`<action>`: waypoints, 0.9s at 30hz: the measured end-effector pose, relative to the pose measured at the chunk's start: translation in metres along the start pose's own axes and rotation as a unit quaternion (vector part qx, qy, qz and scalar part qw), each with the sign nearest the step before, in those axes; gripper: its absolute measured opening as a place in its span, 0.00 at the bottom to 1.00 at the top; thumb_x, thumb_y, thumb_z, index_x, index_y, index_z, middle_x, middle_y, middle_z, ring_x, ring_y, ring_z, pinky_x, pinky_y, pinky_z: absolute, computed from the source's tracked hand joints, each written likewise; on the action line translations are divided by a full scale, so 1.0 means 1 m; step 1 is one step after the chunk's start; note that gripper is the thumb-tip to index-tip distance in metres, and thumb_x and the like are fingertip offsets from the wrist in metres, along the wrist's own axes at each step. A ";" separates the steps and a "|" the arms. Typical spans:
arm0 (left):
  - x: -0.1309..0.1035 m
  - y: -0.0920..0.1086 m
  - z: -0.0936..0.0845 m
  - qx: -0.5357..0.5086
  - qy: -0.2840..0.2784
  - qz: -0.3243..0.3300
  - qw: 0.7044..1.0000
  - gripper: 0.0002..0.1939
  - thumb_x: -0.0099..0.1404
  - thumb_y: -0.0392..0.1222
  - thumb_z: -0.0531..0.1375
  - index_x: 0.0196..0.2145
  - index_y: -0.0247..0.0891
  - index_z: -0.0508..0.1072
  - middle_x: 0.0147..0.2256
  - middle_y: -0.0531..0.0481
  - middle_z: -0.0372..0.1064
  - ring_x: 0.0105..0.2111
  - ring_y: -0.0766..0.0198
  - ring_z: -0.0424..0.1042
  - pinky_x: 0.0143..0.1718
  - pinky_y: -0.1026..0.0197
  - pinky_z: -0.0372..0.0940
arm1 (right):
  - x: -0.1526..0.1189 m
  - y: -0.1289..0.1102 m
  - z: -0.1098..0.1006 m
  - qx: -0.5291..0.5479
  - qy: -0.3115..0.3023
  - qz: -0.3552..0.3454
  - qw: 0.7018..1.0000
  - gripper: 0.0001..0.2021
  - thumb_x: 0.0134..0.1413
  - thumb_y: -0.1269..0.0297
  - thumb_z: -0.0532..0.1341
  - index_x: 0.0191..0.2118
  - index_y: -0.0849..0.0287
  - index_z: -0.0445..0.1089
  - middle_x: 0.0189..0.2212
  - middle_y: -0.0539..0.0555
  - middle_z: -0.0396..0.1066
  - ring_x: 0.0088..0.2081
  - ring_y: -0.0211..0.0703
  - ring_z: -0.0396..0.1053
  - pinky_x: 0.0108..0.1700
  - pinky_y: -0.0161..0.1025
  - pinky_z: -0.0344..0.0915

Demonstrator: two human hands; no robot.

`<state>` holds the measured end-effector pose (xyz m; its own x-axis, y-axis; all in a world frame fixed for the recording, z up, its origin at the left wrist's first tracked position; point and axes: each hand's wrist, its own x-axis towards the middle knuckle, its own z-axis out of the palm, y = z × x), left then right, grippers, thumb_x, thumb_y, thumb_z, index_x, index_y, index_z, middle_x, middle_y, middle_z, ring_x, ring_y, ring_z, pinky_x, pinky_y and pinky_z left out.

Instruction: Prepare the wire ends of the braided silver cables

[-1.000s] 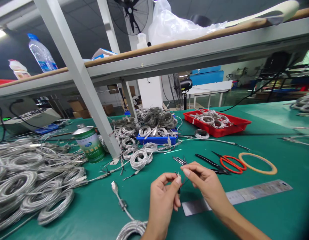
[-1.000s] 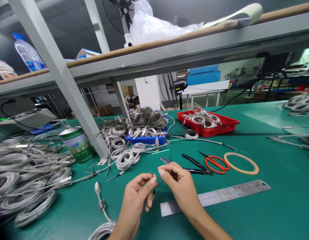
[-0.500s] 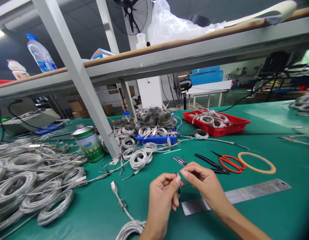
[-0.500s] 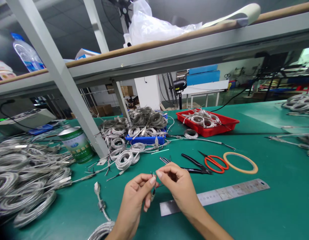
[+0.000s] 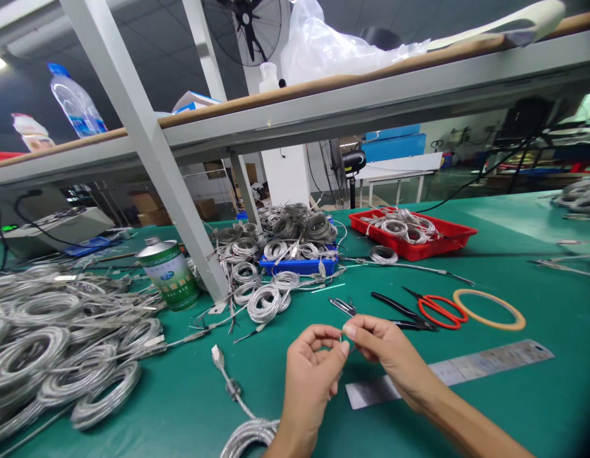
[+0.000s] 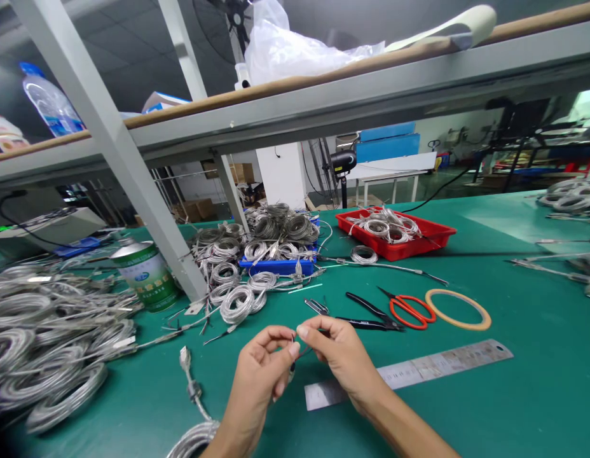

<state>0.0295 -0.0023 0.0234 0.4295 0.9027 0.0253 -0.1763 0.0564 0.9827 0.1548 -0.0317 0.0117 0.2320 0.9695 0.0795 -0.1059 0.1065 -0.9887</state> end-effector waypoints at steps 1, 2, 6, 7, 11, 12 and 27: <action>0.000 0.000 0.000 0.011 0.001 0.005 1.000 0.11 0.50 0.40 0.63 0.30 0.33 0.66 0.22 0.56 0.63 0.11 0.79 0.51 0.12 0.73 0.44 | 0.000 0.000 0.000 0.002 0.000 0.000 1.000 0.13 0.45 0.54 0.62 0.25 0.61 0.69 0.14 0.42 0.52 0.19 0.31 0.45 0.21 0.32 0.42; 0.000 -0.001 0.001 0.022 0.001 0.011 1.000 0.12 0.49 0.39 0.63 0.30 0.34 0.66 0.23 0.56 0.62 0.12 0.79 0.51 0.12 0.73 0.45 | 0.000 0.000 0.000 0.004 0.000 0.000 1.000 0.13 0.45 0.55 0.62 0.25 0.61 0.69 0.14 0.42 0.52 0.19 0.31 0.45 0.21 0.32 0.42; -0.001 -0.005 0.002 0.067 0.010 0.040 0.997 0.09 0.49 0.35 0.63 0.28 0.33 0.65 0.23 0.56 0.60 0.15 0.78 0.51 0.16 0.72 0.46 | 0.000 0.001 0.000 0.006 0.001 -0.005 1.000 0.13 0.44 0.56 0.63 0.24 0.62 0.68 0.16 0.43 0.55 0.19 0.30 0.45 0.21 0.32 0.42; -0.001 -0.006 0.001 0.083 0.015 0.044 0.995 0.08 0.50 0.36 0.62 0.28 0.33 0.66 0.21 0.57 0.59 0.15 0.78 0.50 0.16 0.72 0.46 | 0.000 0.001 0.000 0.007 0.002 -0.007 1.000 0.13 0.44 0.56 0.63 0.24 0.62 0.68 0.16 0.43 0.55 0.19 0.30 0.45 0.21 0.32 0.42; -0.001 -0.010 -0.002 0.142 0.042 0.041 0.988 0.09 0.55 0.43 0.60 0.27 0.33 0.68 0.14 0.61 0.49 0.14 0.74 0.48 0.16 0.70 0.44 | 0.000 -0.001 0.001 0.011 0.015 -0.011 1.000 0.12 0.45 0.56 0.62 0.24 0.61 0.67 0.15 0.42 0.52 0.19 0.31 0.45 0.21 0.32 0.42; -0.001 -0.011 -0.003 0.141 0.040 0.039 0.988 0.10 0.56 0.44 0.59 0.27 0.33 0.68 0.13 0.61 0.48 0.15 0.74 0.48 0.16 0.69 0.44 | 0.000 -0.002 0.001 0.012 0.018 -0.011 1.000 0.13 0.45 0.56 0.62 0.23 0.61 0.67 0.15 0.42 0.51 0.19 0.31 0.45 0.21 0.32 0.42; -0.004 0.004 0.000 -0.044 -0.011 -0.040 0.998 0.09 0.56 0.41 0.59 0.22 0.33 0.67 0.09 0.63 0.45 0.12 0.76 0.41 0.15 0.70 0.38 | -0.004 -0.002 0.004 0.034 -0.004 0.007 0.999 0.13 0.49 0.55 0.60 0.27 0.61 0.67 0.14 0.42 0.54 0.19 0.30 0.46 0.22 0.31 0.43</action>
<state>0.0274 -0.0055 0.0269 0.4648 0.8841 -0.0478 -0.2175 0.1663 0.9618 0.1504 -0.0348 0.0138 0.2215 0.9729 0.0667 -0.1747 0.1069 -0.9788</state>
